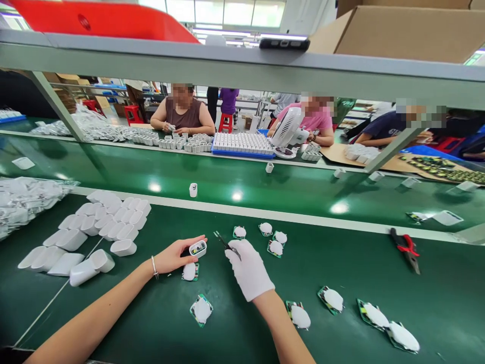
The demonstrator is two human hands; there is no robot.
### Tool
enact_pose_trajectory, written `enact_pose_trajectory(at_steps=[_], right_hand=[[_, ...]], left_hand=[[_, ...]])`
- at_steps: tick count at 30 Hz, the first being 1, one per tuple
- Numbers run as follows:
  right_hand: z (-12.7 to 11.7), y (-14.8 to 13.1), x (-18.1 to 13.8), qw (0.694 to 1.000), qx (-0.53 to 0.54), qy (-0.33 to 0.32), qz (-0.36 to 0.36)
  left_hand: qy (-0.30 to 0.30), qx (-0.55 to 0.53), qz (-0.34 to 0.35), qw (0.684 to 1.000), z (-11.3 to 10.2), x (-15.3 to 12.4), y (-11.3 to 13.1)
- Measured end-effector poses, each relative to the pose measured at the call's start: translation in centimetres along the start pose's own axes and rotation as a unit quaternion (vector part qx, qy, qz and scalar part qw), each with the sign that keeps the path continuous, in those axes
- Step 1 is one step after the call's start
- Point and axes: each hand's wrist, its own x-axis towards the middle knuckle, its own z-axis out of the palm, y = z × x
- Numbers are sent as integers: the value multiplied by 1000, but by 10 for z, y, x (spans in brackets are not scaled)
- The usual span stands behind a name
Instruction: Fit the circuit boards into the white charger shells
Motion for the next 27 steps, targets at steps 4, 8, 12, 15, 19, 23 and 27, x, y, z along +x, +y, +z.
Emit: enact_pose_trajectory(at_steps=[4, 8, 12, 15, 19, 23, 27], right_hand=[[2, -1, 14, 986, -108, -15, -123], [5, -2, 20, 959, -228, -42, -161], [7, -3, 21, 946, -272, -33, -171], [6, -5, 22, 939, -284, -38, -190], [7, -7, 20, 922, -324, -35, -211], [11, -6, 15, 912, -359, -4, -199], [13, -8, 16, 915, -356, -16, -187]], left_hand=[[-21, -21, 4, 1000, -3, 0, 0], [-27, -38, 12, 999, -4, -1, 0], [-31, -42, 17, 998, -3, -2, -1], [-30, -47, 26, 998, -3, -1, -1], [-39, -58, 19, 997, -4, 0, -2], [-34, -58, 25, 997, -5, 0, -4], [-35, -47, 15, 998, -7, 1, -5]])
